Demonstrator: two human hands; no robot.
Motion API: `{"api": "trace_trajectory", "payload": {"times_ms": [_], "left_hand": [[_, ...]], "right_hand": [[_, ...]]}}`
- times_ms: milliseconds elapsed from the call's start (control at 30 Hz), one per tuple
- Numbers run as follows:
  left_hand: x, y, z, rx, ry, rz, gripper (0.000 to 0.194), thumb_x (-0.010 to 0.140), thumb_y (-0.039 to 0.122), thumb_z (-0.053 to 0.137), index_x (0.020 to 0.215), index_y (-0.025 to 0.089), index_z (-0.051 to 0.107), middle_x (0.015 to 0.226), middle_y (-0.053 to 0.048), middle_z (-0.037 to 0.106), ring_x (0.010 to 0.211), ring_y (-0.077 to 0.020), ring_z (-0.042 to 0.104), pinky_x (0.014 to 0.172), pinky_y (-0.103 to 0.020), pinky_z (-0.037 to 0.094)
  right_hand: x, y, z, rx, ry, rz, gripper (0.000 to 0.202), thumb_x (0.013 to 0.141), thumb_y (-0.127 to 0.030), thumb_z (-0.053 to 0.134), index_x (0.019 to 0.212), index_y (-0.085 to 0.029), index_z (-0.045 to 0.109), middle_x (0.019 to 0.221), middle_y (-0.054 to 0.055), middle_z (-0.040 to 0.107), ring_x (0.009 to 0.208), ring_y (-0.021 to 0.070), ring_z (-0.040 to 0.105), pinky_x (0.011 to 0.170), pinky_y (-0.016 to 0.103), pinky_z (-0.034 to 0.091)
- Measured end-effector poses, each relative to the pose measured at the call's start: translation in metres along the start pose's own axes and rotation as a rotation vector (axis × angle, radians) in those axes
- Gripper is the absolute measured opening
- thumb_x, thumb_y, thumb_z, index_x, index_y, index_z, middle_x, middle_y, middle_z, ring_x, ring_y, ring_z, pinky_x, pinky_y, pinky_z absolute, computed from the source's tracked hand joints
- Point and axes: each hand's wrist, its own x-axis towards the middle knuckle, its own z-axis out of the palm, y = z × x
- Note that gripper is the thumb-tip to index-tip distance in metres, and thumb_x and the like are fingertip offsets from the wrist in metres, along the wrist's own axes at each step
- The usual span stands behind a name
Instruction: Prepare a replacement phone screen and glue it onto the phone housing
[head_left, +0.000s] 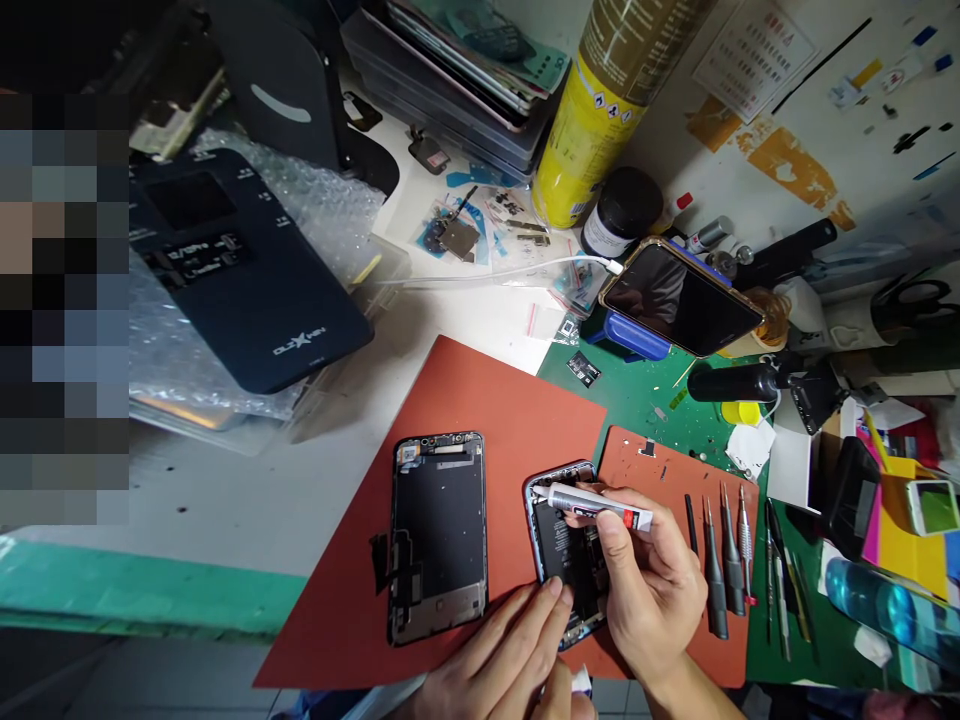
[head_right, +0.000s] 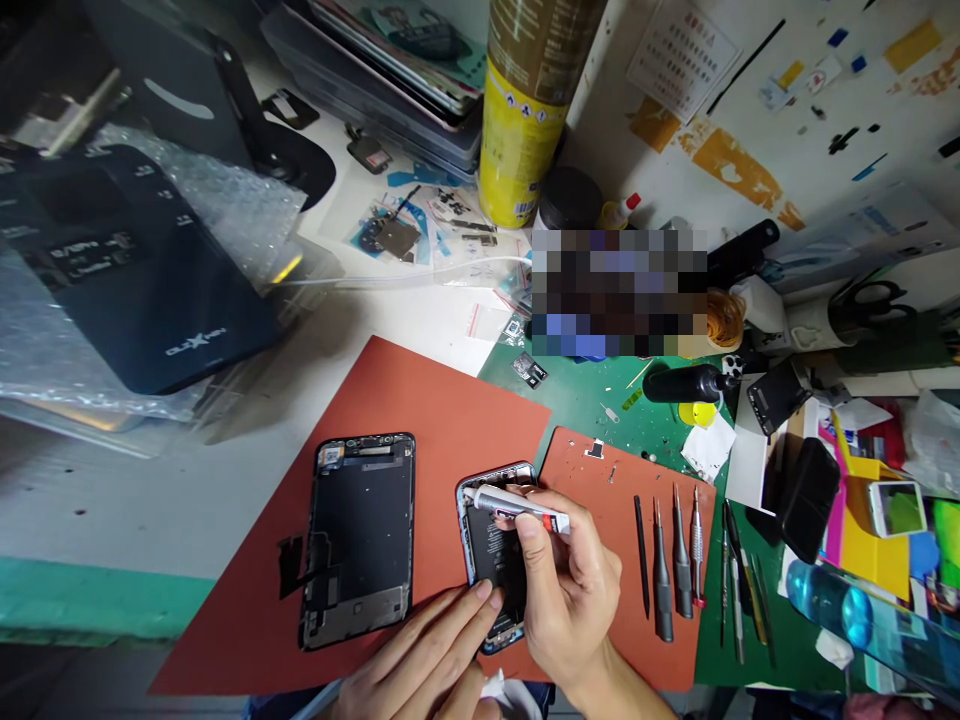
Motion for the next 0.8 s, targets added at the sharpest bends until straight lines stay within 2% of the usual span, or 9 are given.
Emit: {"api": "trace_trajectory", "payload": {"times_ms": [233,467,633,800], "left_hand": [[-0.0026,0.0013,0.0017,-0.003,-0.012,-0.002,0.032,0.113,0.022,0.048,0.085,0.021,0.063,0.111,-0.006,0.087,0.117,-0.0185,0.08,0.111,-0.034,0.058],[-0.0004,0.0003,-0.0007,0.001,-0.023,0.015,0.038,0.114,0.021,0.04,0.085,0.021,0.064,0.113,-0.006,0.087,0.118,-0.0183,0.08,0.11,-0.034,0.061],[-0.0008,-0.0004,-0.0021,0.004,-0.023,0.011,0.039,0.114,0.022,0.042,0.083,0.02,0.065,0.114,-0.006,0.087,0.12,-0.018,0.079,0.115,-0.034,0.059],[-0.0008,0.0006,-0.0021,-0.001,-0.049,0.009,0.036,0.113,0.022,0.046,0.084,0.02,0.066,0.116,-0.006,0.086,0.121,-0.0186,0.078,0.114,-0.034,0.059]], "right_hand": [[0.0038,-0.0033,0.0007,-0.052,0.029,-0.045,0.02,0.103,-0.016,0.07,0.12,-0.025,0.076,0.097,0.0,0.087,0.081,0.0173,0.086,0.073,0.019,0.069],[0.0049,-0.0043,0.0017,-0.069,0.047,-0.065,0.02,0.103,-0.016,0.07,0.119,-0.025,0.077,0.097,0.0,0.087,0.08,0.0177,0.086,0.071,0.019,0.069],[0.0004,0.0011,0.0014,-0.049,0.051,-0.042,0.02,0.103,-0.015,0.071,0.12,-0.024,0.076,0.1,0.002,0.087,0.081,0.0181,0.086,0.076,0.022,0.07],[-0.0025,0.004,0.0009,-0.045,0.064,-0.027,0.018,0.103,-0.015,0.071,0.119,-0.021,0.076,0.1,0.005,0.086,0.081,0.0201,0.086,0.074,0.024,0.07]]}}
